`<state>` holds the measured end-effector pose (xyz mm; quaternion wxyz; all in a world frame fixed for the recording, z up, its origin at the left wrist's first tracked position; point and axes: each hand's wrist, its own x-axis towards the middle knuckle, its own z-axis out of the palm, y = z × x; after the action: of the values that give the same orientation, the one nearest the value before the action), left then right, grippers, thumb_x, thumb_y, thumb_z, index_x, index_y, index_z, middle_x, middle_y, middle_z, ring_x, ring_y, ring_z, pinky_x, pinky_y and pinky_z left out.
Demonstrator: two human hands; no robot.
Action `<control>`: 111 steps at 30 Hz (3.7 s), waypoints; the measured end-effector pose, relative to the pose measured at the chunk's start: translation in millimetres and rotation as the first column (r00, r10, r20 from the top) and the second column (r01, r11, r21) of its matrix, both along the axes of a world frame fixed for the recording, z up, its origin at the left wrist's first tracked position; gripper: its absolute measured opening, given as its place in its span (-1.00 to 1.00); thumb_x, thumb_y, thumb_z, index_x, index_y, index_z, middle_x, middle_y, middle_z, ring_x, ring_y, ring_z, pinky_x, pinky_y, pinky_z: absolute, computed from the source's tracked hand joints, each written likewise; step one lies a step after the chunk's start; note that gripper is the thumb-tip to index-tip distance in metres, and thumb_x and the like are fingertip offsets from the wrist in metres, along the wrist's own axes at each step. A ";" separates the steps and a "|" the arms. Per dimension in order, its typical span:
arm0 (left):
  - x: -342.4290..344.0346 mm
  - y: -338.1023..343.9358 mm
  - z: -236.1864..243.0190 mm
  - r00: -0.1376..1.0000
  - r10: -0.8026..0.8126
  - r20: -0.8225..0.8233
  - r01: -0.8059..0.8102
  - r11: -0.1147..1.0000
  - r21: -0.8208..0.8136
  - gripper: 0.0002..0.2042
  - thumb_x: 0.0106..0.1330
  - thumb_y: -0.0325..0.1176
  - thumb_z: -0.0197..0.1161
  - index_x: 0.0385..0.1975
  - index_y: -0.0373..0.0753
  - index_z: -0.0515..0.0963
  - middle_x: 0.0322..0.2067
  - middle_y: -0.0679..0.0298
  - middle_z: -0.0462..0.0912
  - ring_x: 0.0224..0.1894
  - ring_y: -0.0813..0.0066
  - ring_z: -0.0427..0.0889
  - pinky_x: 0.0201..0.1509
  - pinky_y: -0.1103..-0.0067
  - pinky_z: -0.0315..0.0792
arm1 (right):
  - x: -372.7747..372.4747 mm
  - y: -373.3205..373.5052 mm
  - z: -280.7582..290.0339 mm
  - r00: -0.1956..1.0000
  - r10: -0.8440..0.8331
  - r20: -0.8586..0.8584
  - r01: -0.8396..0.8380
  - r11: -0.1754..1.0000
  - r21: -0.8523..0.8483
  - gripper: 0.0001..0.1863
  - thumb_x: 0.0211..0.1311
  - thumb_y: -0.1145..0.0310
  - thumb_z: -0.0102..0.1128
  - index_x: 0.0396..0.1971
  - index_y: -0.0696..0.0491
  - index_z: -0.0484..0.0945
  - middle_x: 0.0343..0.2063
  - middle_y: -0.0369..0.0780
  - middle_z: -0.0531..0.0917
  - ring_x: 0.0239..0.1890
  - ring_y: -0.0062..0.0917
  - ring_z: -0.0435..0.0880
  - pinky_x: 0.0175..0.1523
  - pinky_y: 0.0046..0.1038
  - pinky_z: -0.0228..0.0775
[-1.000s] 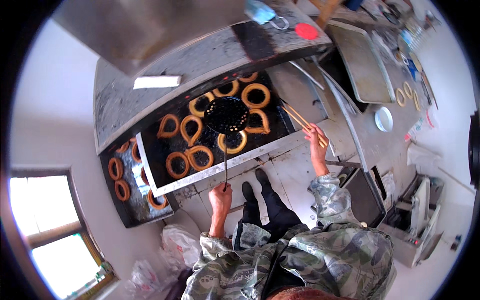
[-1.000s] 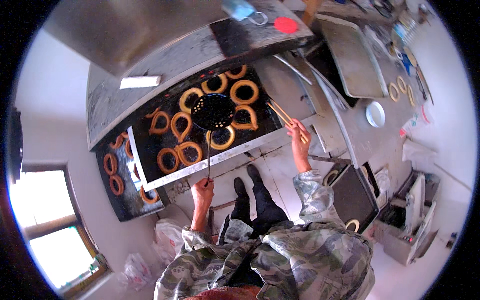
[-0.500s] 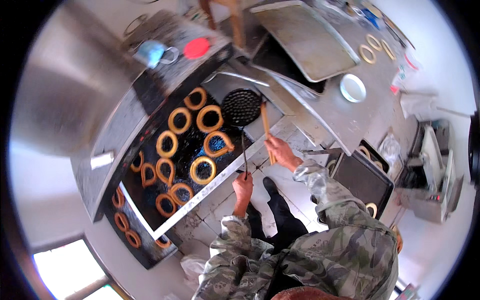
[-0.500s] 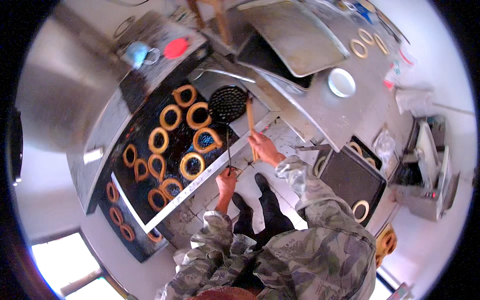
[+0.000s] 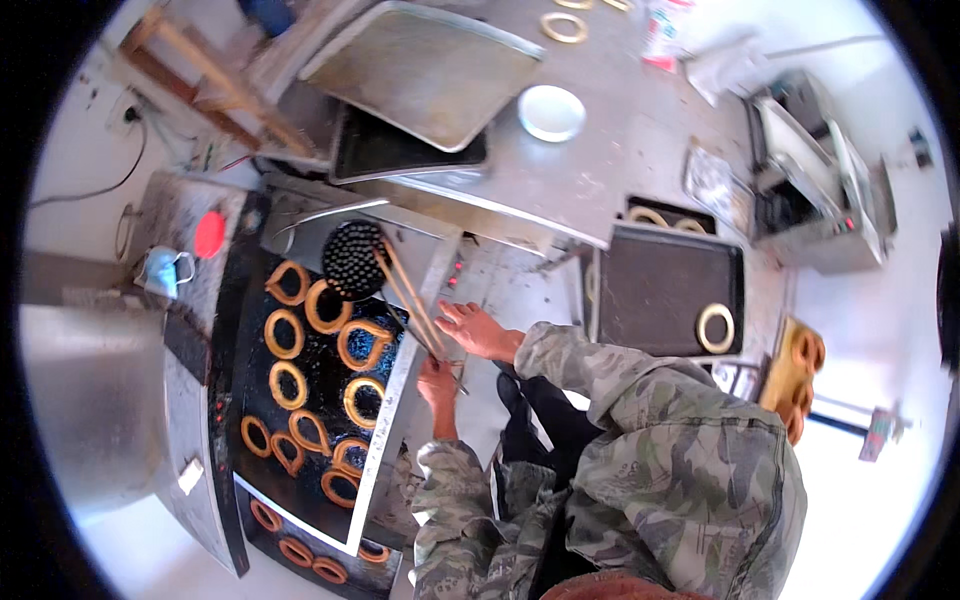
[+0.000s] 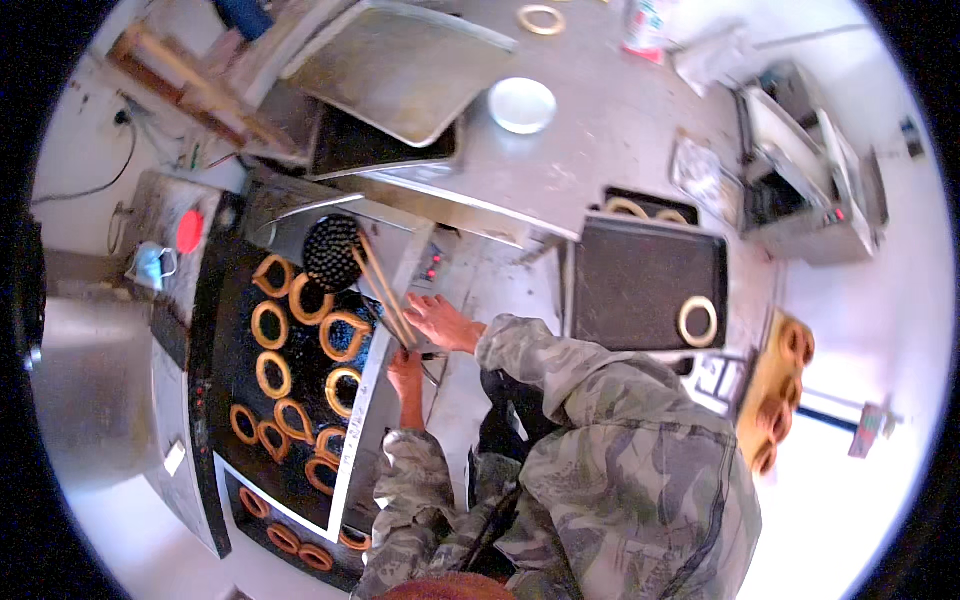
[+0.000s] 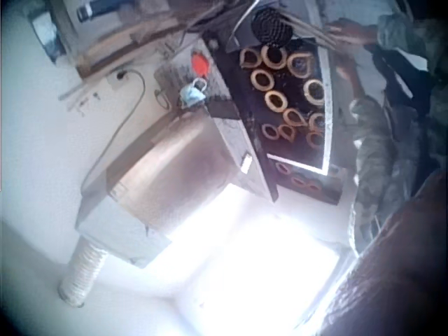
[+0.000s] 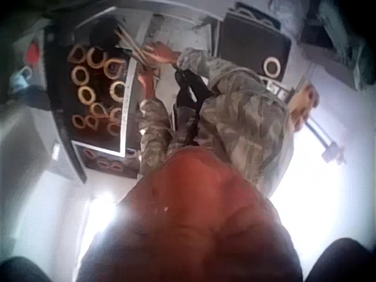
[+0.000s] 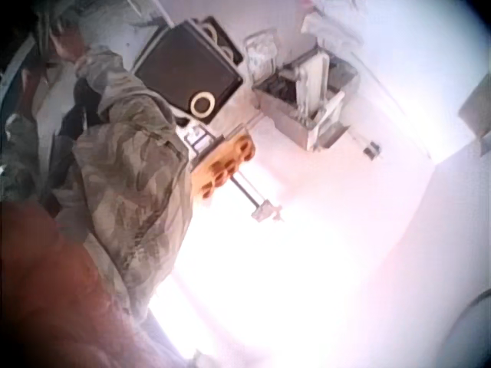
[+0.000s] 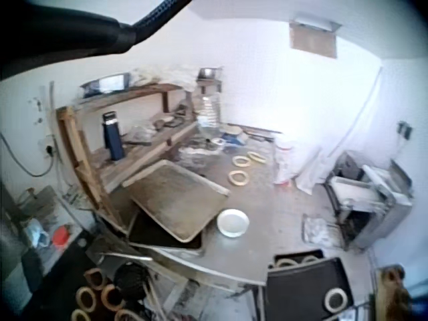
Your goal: The person uses a skimmer and chopsticks to flip dough rings in hot oil, transfers them to a tray and bowls, and weighs the bowls on a scale.
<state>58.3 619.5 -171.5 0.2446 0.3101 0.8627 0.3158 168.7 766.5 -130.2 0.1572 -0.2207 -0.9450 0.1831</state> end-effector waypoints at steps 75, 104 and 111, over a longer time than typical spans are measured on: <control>-5.4 -116.6 181.6 0.359 -0.554 0.751 -0.228 0.729 0.646 -0.53 0.18 0.02 0.34 -0.15 -0.30 0.62 -0.43 0.30 0.68 -0.32 0.55 0.63 -0.07 0.54 0.42 | 39.5 -76.1 218.7 1.000 0.006 -0.025 -0.026 0.148 -0.989 -0.70 0.14 0.40 0.14 -0.19 0.30 0.56 -0.48 -0.08 0.66 -0.64 -0.52 0.62 -0.52 -0.55 0.42; -29.7 -349.9 67.6 0.150 0.606 0.781 -0.926 0.363 -0.104 -0.67 0.27 -0.28 0.25 -0.09 -0.40 0.57 -0.30 0.27 0.67 -0.22 0.55 0.61 -0.07 0.63 0.44 | -485.6 -190.8 -121.4 0.829 0.441 0.345 -0.131 0.752 -0.646 -0.83 0.03 0.37 0.17 -0.53 0.17 0.62 -0.61 -0.10 0.66 -0.54 -0.28 0.69 -0.46 -0.31 0.48; -35.7 -343.4 62.8 0.131 0.601 0.788 -0.935 0.340 -0.104 -0.68 0.29 -0.28 0.22 -0.09 -0.41 0.57 -0.28 0.26 0.66 -0.20 0.53 0.60 -0.03 0.60 0.45 | -491.7 -186.2 -121.4 0.889 0.378 0.257 -0.386 0.922 -0.020 -0.86 0.08 0.44 0.15 -0.40 0.04 0.68 -0.39 -0.04 0.67 -0.26 -0.14 0.64 -0.16 -0.16 0.47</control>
<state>22.6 276.2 -108.7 0.2764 -0.3062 0.6241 0.6636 -323.1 580.3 -251.6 -0.0019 -0.0499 -0.9849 0.1655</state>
